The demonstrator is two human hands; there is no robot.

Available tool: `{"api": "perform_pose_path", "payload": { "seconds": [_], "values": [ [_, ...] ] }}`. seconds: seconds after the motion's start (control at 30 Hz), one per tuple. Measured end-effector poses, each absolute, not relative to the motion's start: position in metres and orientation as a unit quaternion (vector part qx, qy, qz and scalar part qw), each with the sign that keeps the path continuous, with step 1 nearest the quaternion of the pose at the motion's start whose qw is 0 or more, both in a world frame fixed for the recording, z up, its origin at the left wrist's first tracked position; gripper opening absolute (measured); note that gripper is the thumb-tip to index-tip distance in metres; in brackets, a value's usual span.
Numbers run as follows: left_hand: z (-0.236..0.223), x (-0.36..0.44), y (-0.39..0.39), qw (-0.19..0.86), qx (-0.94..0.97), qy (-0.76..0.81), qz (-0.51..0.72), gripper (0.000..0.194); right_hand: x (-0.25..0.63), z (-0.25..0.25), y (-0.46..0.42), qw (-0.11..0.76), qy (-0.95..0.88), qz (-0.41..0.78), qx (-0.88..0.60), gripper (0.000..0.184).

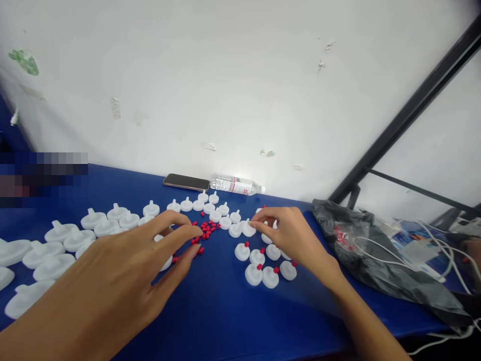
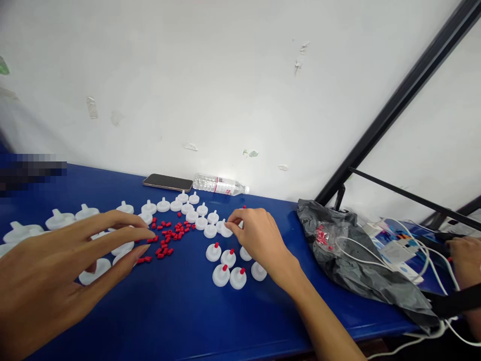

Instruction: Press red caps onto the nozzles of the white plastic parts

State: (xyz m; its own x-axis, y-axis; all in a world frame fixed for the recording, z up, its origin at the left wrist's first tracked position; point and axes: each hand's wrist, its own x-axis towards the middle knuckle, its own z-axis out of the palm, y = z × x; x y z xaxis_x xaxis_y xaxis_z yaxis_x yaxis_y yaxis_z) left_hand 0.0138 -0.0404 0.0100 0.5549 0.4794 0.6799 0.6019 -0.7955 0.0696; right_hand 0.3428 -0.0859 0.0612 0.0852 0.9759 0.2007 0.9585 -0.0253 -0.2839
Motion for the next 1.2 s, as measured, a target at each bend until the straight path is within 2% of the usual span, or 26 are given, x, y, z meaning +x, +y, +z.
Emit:
{"api": "perform_pose_path", "payload": {
  "seconds": [0.13,0.23,0.3,0.4,0.5,0.57,0.7,0.9,1.03,1.13,1.2],
  "values": [
    [0.013,0.037,-0.054,0.147,-0.879,-0.272,-0.363,0.054,0.325,0.059,-0.097,0.368,-0.735,0.148,-0.550,0.008],
    [0.010,0.048,-0.063,0.144,-0.884,-0.269,-0.353,0.065,0.307,0.050,-0.105,0.431,-0.762,0.219,-0.430,0.005],
    [0.008,0.047,-0.062,0.145,-0.897,-0.252,-0.334,0.064,0.300,0.044,-0.108,0.445,-0.779,0.210,-0.389,0.005],
    [0.009,0.035,-0.051,0.143,-0.895,-0.247,-0.342,0.058,0.299,0.036,-0.107,0.398,-0.822,0.067,-0.401,0.021],
    [0.012,0.016,-0.038,0.120,-0.885,-0.290,-0.343,0.048,0.300,0.027,-0.103,0.264,-0.865,-0.073,-0.419,0.027],
    [0.013,0.005,-0.033,0.107,-0.880,-0.351,-0.300,0.046,0.298,0.021,-0.100,0.183,-0.884,-0.102,-0.417,0.029],
    [0.014,-0.002,-0.035,0.112,-0.839,-0.462,-0.265,0.060,0.289,0.010,-0.099,0.091,-0.903,-0.130,-0.400,0.036],
    [0.011,0.000,-0.033,0.113,-0.842,-0.460,-0.257,0.065,0.288,0.013,-0.100,0.055,-0.912,-0.133,-0.383,0.023],
    [0.007,0.001,-0.033,0.097,-0.877,-0.398,-0.249,0.053,0.293,0.014,-0.097,0.056,-0.908,-0.107,-0.401,0.019],
    [0.010,0.006,-0.036,0.094,-0.886,-0.383,-0.244,0.048,0.296,0.010,-0.095,0.092,-0.904,-0.086,-0.408,0.019],
    [0.014,0.011,-0.036,0.075,-0.888,-0.381,-0.245,0.044,0.298,0.009,-0.094,0.153,-0.897,-0.053,-0.412,0.018]
  ]
}}
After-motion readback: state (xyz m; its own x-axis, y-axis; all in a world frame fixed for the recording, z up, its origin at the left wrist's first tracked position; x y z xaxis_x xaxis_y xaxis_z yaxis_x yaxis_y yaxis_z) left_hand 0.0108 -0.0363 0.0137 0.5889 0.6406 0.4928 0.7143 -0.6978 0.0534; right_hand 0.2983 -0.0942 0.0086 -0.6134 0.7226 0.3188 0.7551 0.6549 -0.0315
